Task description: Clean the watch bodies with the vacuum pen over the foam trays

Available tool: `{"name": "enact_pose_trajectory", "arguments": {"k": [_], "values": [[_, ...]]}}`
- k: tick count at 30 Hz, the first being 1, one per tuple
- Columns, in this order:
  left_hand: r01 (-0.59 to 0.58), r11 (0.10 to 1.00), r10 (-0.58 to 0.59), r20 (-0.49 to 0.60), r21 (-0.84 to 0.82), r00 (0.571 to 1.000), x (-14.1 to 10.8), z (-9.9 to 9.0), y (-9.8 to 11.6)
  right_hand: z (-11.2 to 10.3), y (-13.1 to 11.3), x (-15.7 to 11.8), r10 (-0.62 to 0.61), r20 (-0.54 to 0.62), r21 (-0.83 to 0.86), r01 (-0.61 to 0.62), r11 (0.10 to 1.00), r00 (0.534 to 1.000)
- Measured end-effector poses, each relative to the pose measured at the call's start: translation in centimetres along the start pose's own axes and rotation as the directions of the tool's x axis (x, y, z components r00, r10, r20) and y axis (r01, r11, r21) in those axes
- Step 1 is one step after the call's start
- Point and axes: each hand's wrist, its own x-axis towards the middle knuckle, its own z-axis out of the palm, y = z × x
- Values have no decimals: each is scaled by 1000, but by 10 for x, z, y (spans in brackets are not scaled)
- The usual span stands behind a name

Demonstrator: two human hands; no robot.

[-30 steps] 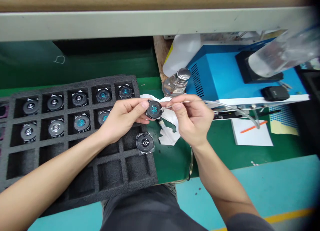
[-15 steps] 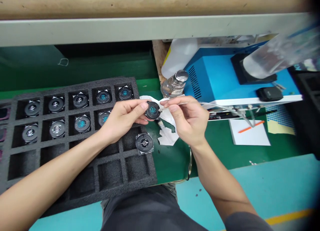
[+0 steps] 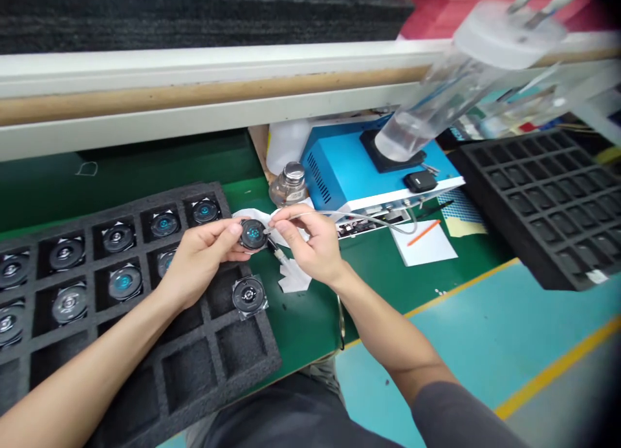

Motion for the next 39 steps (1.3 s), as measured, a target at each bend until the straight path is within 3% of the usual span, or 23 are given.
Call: {"name": "enact_pose_trajectory", "arguments": {"k": [39], "values": [[11,1000,-11,-9,-23,1000,-2,1,2,2,-2,-3,19,6,14,-19,1000,1000]]}}
